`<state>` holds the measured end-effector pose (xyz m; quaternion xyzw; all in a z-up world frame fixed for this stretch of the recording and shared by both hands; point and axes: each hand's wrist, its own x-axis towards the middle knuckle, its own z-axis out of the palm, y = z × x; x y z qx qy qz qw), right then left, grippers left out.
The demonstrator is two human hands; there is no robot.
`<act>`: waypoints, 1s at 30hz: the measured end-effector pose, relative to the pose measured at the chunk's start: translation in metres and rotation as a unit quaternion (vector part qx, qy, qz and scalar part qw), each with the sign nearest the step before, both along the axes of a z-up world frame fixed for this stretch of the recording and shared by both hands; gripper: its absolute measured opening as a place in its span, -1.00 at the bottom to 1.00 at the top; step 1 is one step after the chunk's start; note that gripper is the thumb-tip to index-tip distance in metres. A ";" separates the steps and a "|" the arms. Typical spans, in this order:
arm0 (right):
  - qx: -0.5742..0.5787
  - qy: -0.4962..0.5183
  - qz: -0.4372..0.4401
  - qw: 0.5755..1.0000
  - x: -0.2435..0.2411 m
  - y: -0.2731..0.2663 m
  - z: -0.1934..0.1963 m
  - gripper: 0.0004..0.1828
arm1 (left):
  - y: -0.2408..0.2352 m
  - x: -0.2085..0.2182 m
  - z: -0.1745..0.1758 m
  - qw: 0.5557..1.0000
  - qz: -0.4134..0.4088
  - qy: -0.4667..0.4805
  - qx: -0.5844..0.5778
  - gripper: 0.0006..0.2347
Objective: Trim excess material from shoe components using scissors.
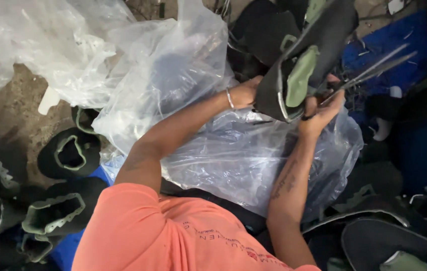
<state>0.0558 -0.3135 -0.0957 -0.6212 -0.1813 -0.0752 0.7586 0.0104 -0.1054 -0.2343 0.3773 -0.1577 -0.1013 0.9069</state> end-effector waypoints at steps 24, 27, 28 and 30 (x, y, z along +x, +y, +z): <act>0.057 0.216 0.141 0.964 -0.013 0.021 0.005 -0.44 | 0.047 -0.013 0.083 0.903 0.179 -0.118 0.372 -0.40; 0.016 0.150 0.055 0.987 -0.004 0.016 0.003 -0.46 | 0.056 -0.007 0.111 0.913 0.198 0.057 0.353 -0.61; 0.001 0.105 0.017 0.994 0.000 0.015 -0.001 -0.50 | 0.061 -0.004 0.111 0.951 0.195 0.061 0.232 -0.69; -0.017 0.062 -0.030 0.997 0.002 0.012 -0.005 -0.54 | 0.065 0.000 0.099 0.976 0.181 0.068 0.105 -0.76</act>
